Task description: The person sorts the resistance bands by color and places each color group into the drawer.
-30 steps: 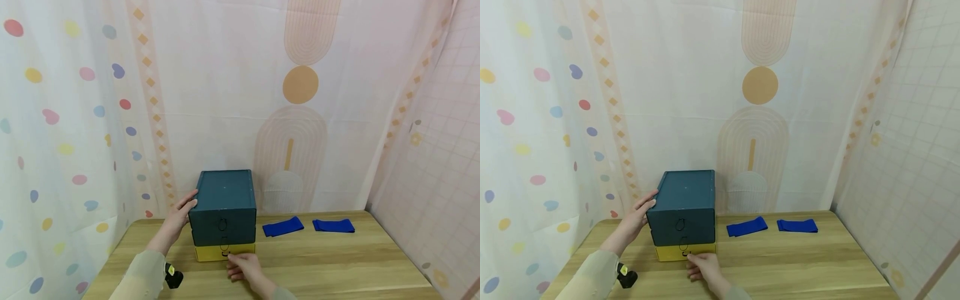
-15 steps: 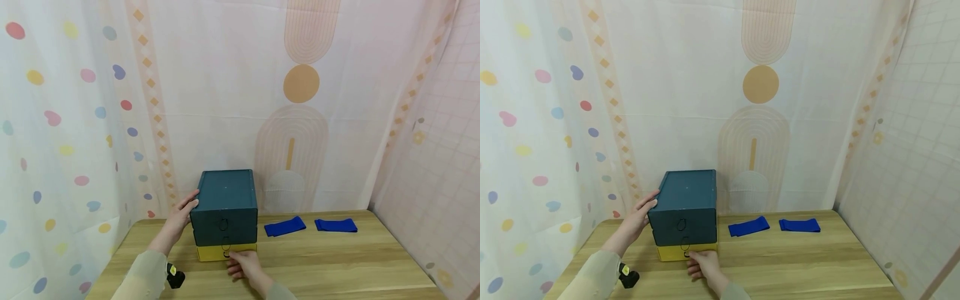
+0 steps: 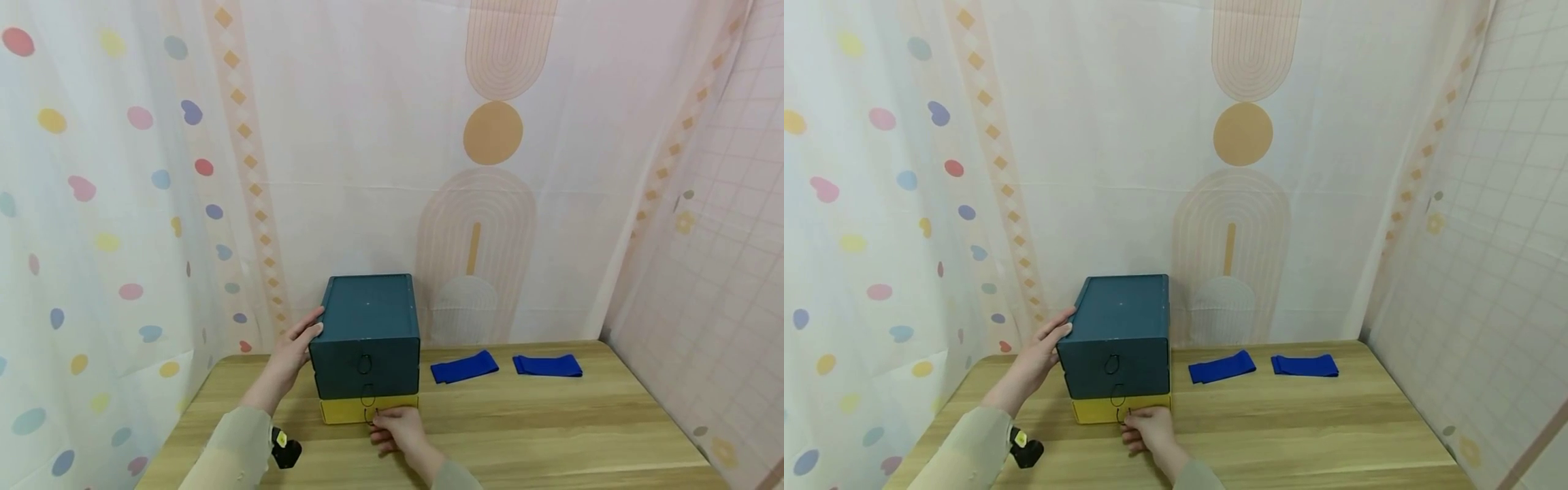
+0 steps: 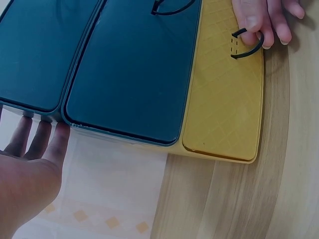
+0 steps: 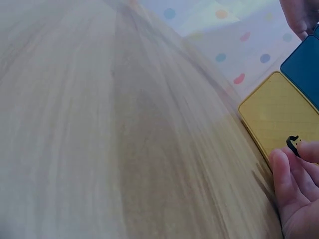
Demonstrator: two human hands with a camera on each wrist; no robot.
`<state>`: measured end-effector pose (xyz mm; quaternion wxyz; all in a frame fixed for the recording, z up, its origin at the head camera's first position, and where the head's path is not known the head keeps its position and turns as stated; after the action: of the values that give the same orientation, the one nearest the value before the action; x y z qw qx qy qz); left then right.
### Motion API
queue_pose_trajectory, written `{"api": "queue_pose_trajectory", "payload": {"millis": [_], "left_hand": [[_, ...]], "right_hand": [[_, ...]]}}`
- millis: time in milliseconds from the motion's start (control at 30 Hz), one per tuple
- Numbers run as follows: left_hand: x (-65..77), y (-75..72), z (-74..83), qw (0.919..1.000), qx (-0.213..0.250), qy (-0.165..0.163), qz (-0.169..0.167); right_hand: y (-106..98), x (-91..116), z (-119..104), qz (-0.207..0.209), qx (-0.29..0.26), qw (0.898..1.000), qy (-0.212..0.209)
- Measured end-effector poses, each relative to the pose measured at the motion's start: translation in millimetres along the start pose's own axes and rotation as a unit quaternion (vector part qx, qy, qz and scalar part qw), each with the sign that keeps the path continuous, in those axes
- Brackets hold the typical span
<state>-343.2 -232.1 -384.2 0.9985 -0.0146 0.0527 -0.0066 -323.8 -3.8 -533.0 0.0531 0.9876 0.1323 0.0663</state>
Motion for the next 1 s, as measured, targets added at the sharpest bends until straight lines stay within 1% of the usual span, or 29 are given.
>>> {"api": "queue_pose_trajectory", "payload": {"millis": [300,500,600,700,867,1000], "left_hand": [[-1.9,1.2,3.0,1.0000,0.002,0.008,-0.001],[0.4,0.5,1.7,1.0000,-0.004,0.000,0.001],[2.5,0.6,-2.1,1.0000,-0.004,-0.005,0.000],[3.0,1.0,-3.8,1.0000,0.001,-0.004,0.001],[2.1,1.1,-1.7,1.0000,0.002,-0.001,0.003],[1.4,0.0,0.8,1.0000,0.002,0.000,0.002]], "right_hand": [[3,0,-2,0.011,0.013,1.000,-0.018],[3,3,0,0.010,0.018,1.000,-0.006],[4,6,3,0.013,0.019,1.000,-0.001],[4,10,5,0.016,0.019,1.000,-0.007],[6,17,4,0.012,0.027,0.999,-0.021],[6,22,4,0.012,0.028,0.999,-0.024]]}}
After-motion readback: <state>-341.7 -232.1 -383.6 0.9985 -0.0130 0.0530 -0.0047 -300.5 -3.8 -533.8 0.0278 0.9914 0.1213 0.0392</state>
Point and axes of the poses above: each hand's wrist, its own x-axis away from the middle knuckle, its own y-axis out of the palm, z = x × y, the point moved 1 cm from there along -x, towards the middle knuckle, and after that the axes turned 1 degree about z, right-handed, at the moved point
